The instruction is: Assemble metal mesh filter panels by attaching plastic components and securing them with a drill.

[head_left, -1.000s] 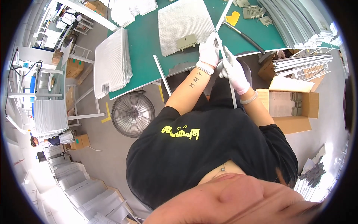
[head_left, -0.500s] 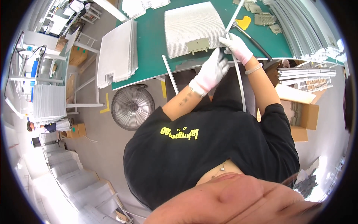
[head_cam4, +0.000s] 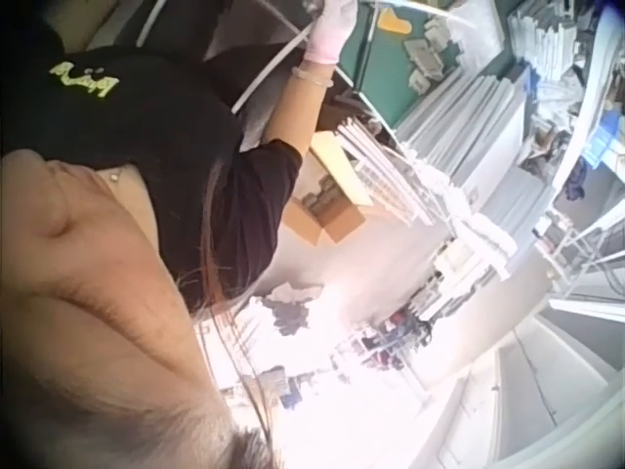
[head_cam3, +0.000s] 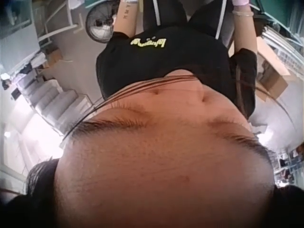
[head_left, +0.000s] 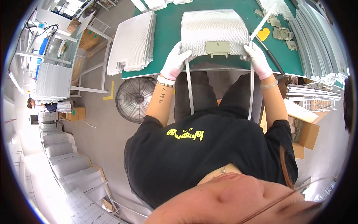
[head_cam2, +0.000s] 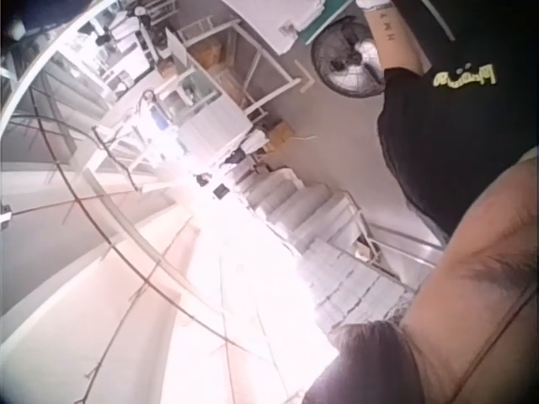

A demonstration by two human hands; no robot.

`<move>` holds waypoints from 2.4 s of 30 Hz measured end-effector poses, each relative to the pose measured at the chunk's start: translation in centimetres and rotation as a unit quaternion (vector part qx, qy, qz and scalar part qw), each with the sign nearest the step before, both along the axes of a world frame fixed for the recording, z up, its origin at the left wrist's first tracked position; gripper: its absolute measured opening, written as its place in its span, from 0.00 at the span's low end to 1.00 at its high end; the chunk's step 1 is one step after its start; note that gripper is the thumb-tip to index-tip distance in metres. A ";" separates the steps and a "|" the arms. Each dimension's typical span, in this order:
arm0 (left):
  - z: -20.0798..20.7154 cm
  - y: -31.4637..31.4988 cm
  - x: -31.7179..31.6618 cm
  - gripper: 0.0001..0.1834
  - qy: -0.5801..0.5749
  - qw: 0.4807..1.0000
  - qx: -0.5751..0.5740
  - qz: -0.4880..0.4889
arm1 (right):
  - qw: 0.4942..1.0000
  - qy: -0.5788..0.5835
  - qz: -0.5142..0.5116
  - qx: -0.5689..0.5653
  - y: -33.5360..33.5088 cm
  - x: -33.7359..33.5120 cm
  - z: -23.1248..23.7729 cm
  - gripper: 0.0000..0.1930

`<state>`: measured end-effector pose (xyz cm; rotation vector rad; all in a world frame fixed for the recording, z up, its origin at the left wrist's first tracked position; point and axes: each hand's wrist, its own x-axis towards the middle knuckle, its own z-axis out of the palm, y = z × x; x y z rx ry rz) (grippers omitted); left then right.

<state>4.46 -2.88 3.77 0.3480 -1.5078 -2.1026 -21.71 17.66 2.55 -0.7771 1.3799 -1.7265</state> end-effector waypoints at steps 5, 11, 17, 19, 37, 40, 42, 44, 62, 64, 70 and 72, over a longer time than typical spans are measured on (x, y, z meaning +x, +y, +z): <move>1.7 2.1 -0.6 0.26 -0.034 0.986 -0.011 0.164 | 0.997 0.062 -0.031 -0.039 2.7 0.6 2.6 0.09; 4.4 4.3 0.1 0.22 -0.086 0.942 -0.212 0.245 | 0.993 0.081 -0.066 -0.056 3.9 2.9 5.8 0.10; 8.5 7.1 1.0 0.16 0.029 0.978 0.008 0.208 | 0.988 0.095 -0.087 -0.080 5.3 4.7 7.7 0.10; 7.6 6.3 2.7 0.14 0.019 0.982 -0.008 0.186 | 0.988 0.099 -0.091 -0.078 5.5 5.2 8.1 0.10; 8.4 7.5 10.4 0.13 0.050 0.884 -0.258 0.386 | 0.976 0.152 0.004 -0.153 0.7 8.7 12.7 0.10; 9.7 6.6 10.3 0.17 0.076 0.887 -0.225 0.395 | 0.964 0.189 0.014 -0.186 -0.6 8.2 14.0 0.11; 9.5 4.5 9.9 0.25 0.095 0.891 -0.222 0.384 | 0.958 0.200 -0.001 -0.206 -1.3 7.7 15.1 0.10; 11.0 2.9 8.4 0.31 0.070 0.802 -0.432 0.407 | 0.928 0.283 -0.054 -0.238 -2.1 6.9 16.1 0.08; 12.1 -3.1 -4.3 0.10 0.136 0.879 -0.359 0.282 | 0.889 0.332 -0.278 -0.151 -3.9 -1.5 12.1 0.10; 10.0 -2.7 -4.1 0.07 0.090 0.909 -0.302 0.275 | 0.908 0.301 -0.254 -0.140 -4.5 -0.6 10.5 0.10; 5.0 -2.5 -3.2 0.21 0.062 0.947 -0.233 0.213 | 0.950 0.251 -0.152 -0.107 -2.0 -1.1 6.7 0.14; 7.5 -5.3 -1.5 0.25 -0.064 0.931 -0.353 0.065 | 0.955 0.259 -0.095 -0.106 -1.7 -1.2 10.3 0.17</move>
